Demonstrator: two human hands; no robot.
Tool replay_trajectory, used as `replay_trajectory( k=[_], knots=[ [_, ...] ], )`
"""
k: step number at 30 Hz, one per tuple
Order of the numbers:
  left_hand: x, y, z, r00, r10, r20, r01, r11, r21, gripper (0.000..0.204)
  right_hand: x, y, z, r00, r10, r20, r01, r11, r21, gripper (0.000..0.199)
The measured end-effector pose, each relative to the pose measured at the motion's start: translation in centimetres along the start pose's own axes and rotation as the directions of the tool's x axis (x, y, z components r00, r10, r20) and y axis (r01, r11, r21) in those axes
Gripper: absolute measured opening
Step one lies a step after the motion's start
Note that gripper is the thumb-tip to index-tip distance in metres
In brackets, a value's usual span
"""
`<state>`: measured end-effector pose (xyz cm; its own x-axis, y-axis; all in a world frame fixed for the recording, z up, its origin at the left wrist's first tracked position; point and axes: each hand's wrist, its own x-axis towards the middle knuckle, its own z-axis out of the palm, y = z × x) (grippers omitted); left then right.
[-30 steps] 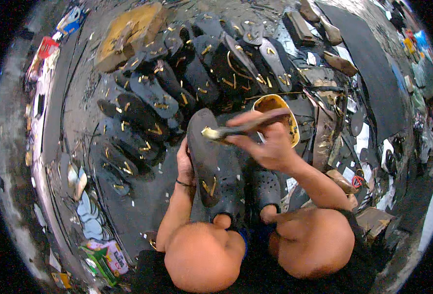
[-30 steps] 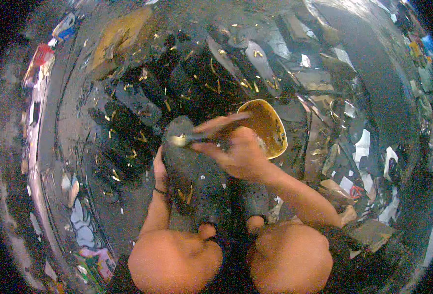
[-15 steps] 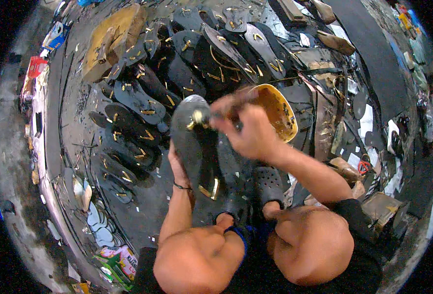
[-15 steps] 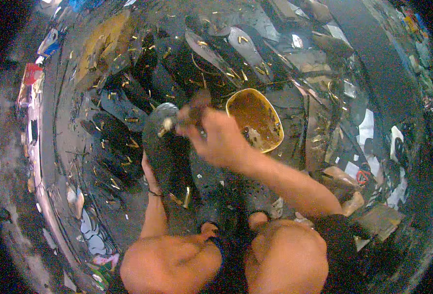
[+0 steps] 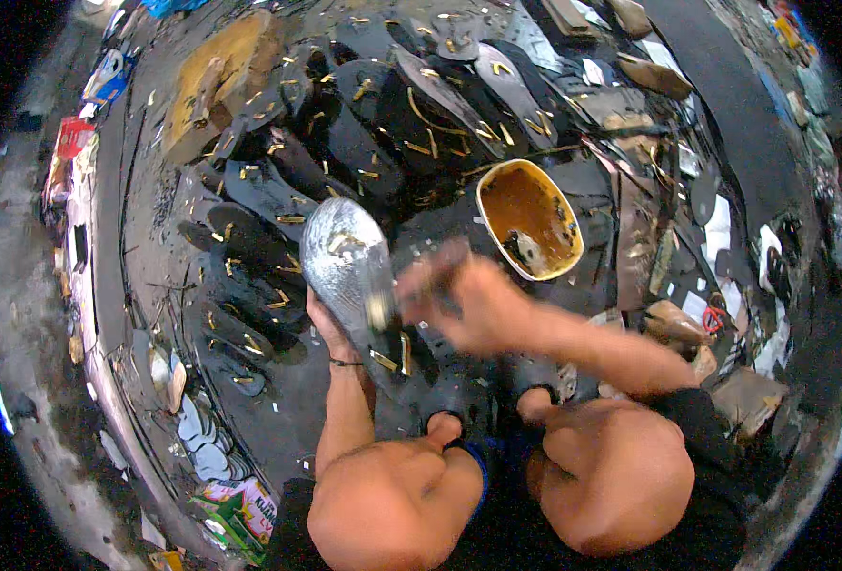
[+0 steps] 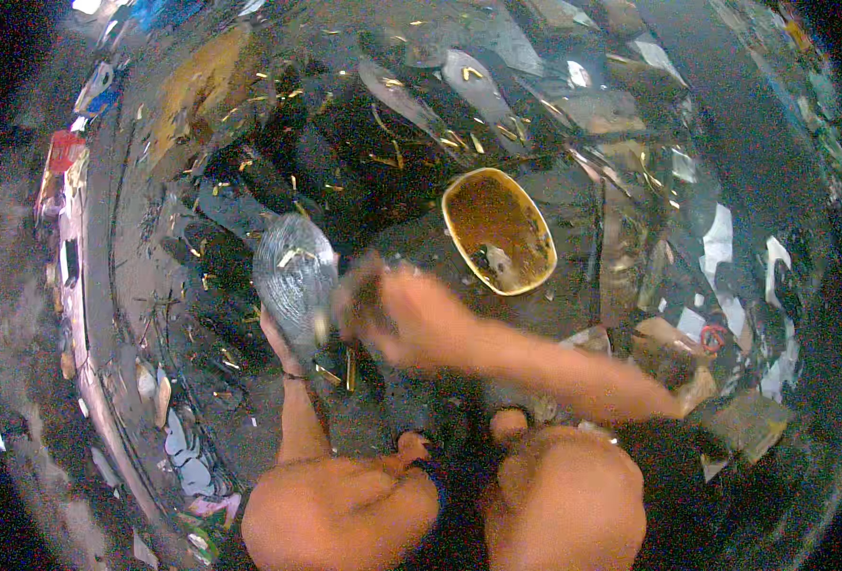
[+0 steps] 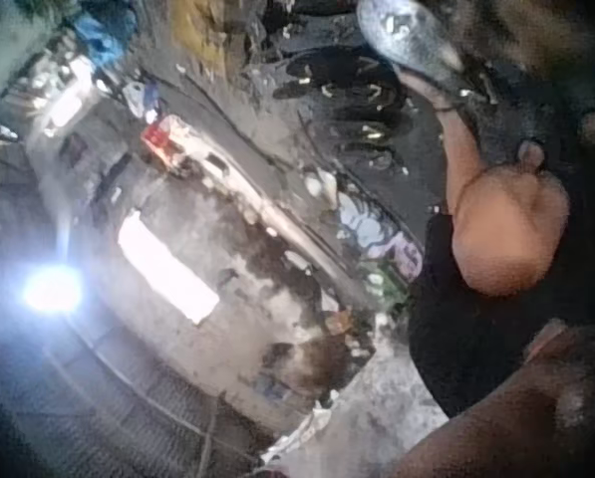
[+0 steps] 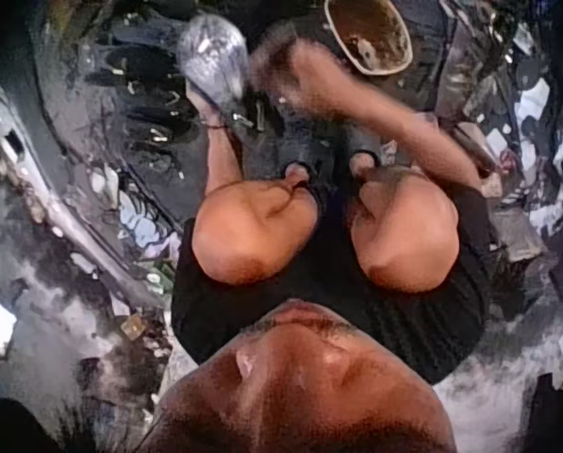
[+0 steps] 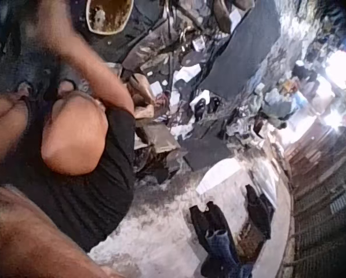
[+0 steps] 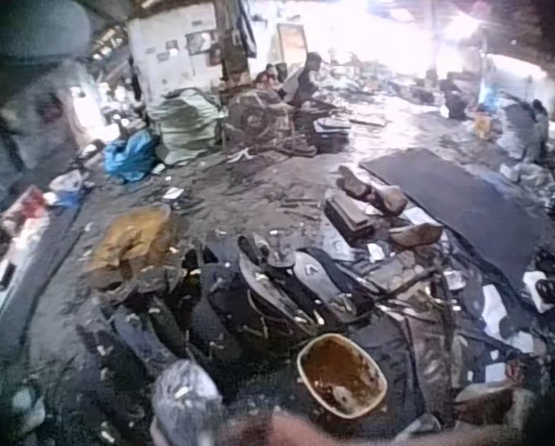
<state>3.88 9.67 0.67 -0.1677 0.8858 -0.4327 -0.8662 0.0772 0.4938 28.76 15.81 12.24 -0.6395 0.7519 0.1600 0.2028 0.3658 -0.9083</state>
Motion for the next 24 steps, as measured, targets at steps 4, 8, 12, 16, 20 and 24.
replay_trajectory(
  k=[4, 8, 12, 16, 20, 24],
  knots=[
    [-2.1, 0.6, 0.0, 0.971, 0.056, -0.234, 0.001, 0.972, 0.235, 0.05, -3.6, 1.3, -0.7, 0.996, 0.022, 0.086, -0.036, 0.986, 0.16, 0.018],
    [-9.4, 0.4, -2.7, 0.948, -0.047, -0.314, 0.131, 0.958, 0.254, 0.049, -3.9, 10.9, -5.9, 0.769, 0.189, -0.611, -0.366, 0.914, -0.178, 0.032],
    [-12.2, -0.6, -3.5, 0.932, -0.116, -0.344, 0.214, 0.942, 0.261, 0.049, -5.2, 11.7, -7.2, 0.766, 0.204, -0.609, -0.473, 0.821, -0.319, 0.032],
    [-11.9, -1.3, -2.2, 0.934, -0.161, -0.318, 0.25, 0.932, 0.261, 0.048, -9.2, 6.5, -11.5, 0.817, 0.299, -0.493, -0.563, 0.602, -0.566, 0.036],
    [-10.8, 0.3, 0.0, 0.951, -0.122, -0.283, 0.21, 0.929, 0.304, 0.047, -9.0, 1.0, -12.6, 0.547, 0.826, 0.133, -0.554, 0.477, -0.682, 0.036],
    [-5.0, 0.6, 3.5, 0.975, -0.029, -0.22, 0.109, 0.927, 0.358, 0.046, -3.7, -2.9, -9.0, 0.93, 0.364, -0.039, -0.346, 0.908, 0.235, 0.024]
  ],
)
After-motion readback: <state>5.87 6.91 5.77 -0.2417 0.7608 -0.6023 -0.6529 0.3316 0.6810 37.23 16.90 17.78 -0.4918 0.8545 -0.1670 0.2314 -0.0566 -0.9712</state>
